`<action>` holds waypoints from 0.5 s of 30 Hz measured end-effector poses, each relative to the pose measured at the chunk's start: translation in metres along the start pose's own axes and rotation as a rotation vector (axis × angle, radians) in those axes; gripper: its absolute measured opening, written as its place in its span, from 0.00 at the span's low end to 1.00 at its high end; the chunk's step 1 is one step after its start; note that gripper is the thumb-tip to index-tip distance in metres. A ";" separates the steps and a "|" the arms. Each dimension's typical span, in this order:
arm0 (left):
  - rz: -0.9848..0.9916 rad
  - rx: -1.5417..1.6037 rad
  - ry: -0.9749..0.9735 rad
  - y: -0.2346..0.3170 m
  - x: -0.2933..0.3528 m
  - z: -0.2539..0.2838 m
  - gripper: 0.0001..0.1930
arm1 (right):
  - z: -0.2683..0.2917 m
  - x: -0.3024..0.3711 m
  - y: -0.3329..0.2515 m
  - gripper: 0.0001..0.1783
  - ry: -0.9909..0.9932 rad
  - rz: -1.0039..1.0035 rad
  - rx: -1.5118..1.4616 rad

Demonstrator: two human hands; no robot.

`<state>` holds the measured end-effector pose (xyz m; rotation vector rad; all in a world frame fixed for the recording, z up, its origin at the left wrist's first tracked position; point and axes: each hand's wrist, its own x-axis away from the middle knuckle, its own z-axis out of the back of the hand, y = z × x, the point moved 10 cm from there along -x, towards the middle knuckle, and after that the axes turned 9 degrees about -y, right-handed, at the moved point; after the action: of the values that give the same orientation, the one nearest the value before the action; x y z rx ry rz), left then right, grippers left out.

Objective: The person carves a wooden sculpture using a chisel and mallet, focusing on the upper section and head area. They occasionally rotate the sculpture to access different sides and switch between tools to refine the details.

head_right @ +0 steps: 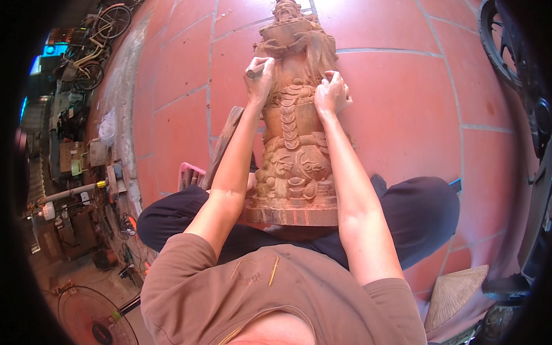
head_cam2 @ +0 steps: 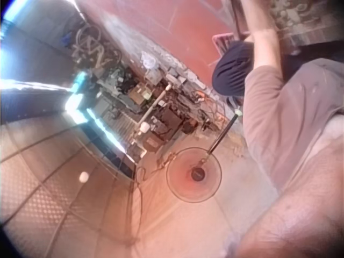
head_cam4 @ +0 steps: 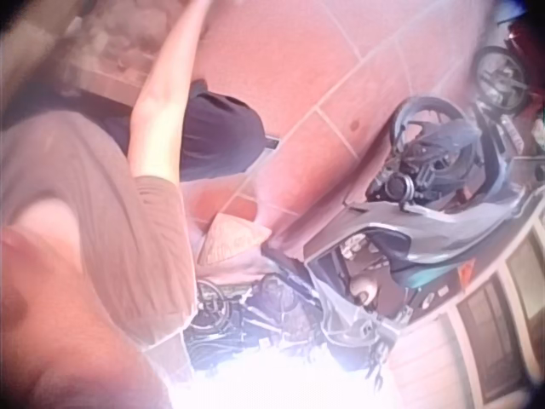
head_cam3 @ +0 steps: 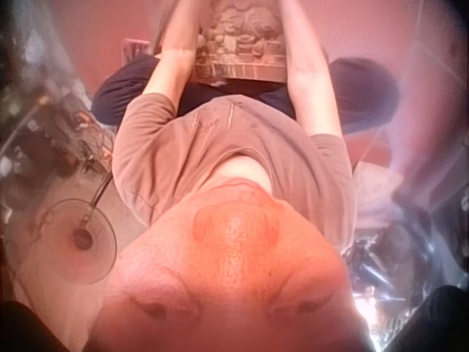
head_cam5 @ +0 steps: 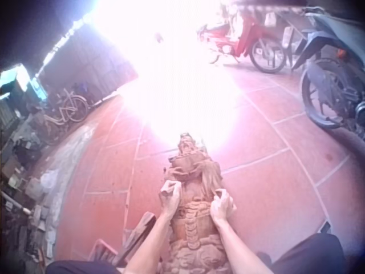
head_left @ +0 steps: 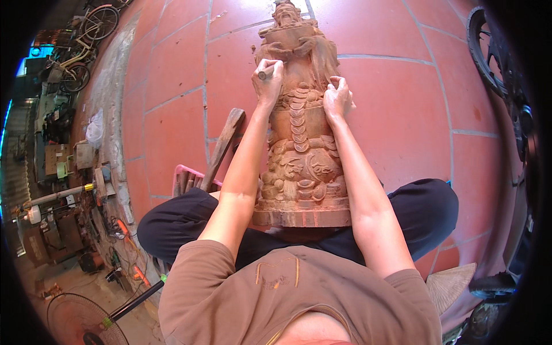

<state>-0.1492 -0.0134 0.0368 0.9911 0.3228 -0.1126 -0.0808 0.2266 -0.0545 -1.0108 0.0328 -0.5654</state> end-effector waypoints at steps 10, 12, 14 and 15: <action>0.193 0.450 0.082 -0.018 -0.004 0.015 0.11 | -0.002 0.003 -0.004 0.11 -0.011 -0.004 0.012; 0.225 0.482 0.090 -0.017 -0.006 0.010 0.11 | 0.000 0.003 -0.003 0.12 -0.023 -0.022 0.010; 0.262 0.477 0.090 -0.023 -0.009 0.008 0.11 | 0.001 0.003 -0.002 0.12 -0.025 -0.027 0.006; 0.260 0.515 0.086 -0.024 -0.012 0.006 0.11 | 0.002 0.002 -0.003 0.12 -0.020 -0.021 0.004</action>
<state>-0.1648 -0.0320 0.0240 1.5420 0.2442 0.0893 -0.0795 0.2260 -0.0500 -1.0139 0.0029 -0.5745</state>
